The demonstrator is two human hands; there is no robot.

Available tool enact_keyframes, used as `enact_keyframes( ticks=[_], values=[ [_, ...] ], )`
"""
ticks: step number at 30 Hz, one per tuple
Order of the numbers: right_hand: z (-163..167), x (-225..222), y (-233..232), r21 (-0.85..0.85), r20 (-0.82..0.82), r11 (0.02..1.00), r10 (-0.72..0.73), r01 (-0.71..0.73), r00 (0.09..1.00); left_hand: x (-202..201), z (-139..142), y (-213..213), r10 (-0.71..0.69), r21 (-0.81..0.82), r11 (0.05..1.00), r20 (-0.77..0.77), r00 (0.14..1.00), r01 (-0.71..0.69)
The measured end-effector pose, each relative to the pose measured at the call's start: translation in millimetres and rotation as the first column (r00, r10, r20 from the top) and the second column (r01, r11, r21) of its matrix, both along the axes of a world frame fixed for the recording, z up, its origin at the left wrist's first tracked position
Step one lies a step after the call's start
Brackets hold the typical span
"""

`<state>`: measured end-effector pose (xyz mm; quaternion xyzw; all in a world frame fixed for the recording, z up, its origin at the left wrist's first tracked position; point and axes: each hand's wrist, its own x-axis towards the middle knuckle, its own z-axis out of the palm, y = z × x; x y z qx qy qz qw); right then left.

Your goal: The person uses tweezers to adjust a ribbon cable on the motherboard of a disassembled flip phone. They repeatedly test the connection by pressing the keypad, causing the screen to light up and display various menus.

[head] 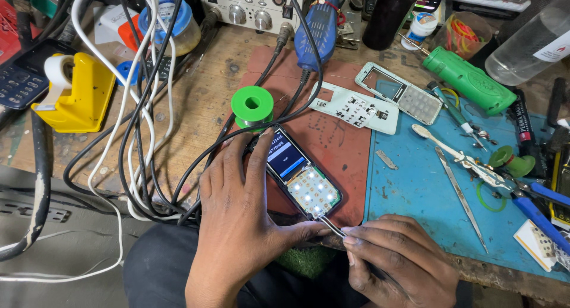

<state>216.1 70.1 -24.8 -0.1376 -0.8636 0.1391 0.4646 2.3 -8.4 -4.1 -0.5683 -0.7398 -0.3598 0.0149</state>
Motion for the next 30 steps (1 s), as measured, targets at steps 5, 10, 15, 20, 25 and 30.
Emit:
enact_keyframes(
  ticks=[5,10,15,20,25,30],
  values=[
    [1.9,-1.6,0.4,-0.018,-0.026,1.000,0.019,-0.019,0.999,-0.3,-0.6,-0.6,-0.002,0.022,1.000,-0.024,1.000,0.002],
    [2.1,-2.3,-1.4,-0.033,-0.012,0.999,0.004,-0.004,1.000,-0.3,-1.3,0.2,0.003,0.002,1.000,-0.009,1.000,-0.003],
    [-0.4,-2.2,1.3,-0.007,-0.013,1.000,0.009,-0.009,1.000,0.0,-1.1,0.0,-0.002,0.009,1.000,0.001,1.000,0.002],
    [-0.5,5.8,1.5,-0.033,0.007,0.999,0.029,-0.029,1.000,0.7,-1.1,0.1,0.001,0.008,1.000,-0.002,1.000,-0.001],
    [-1.6,8.9,0.3,-0.049,0.014,0.999,0.024,-0.023,1.000,0.2,-2.2,0.3,-0.004,0.017,1.000,-0.004,1.000,0.004],
    [-0.7,8.4,4.6,-0.035,0.036,0.998,0.050,-0.049,0.998,1.1,-2.6,-0.5,-0.007,0.016,1.000,0.016,1.000,0.006]
  ],
)
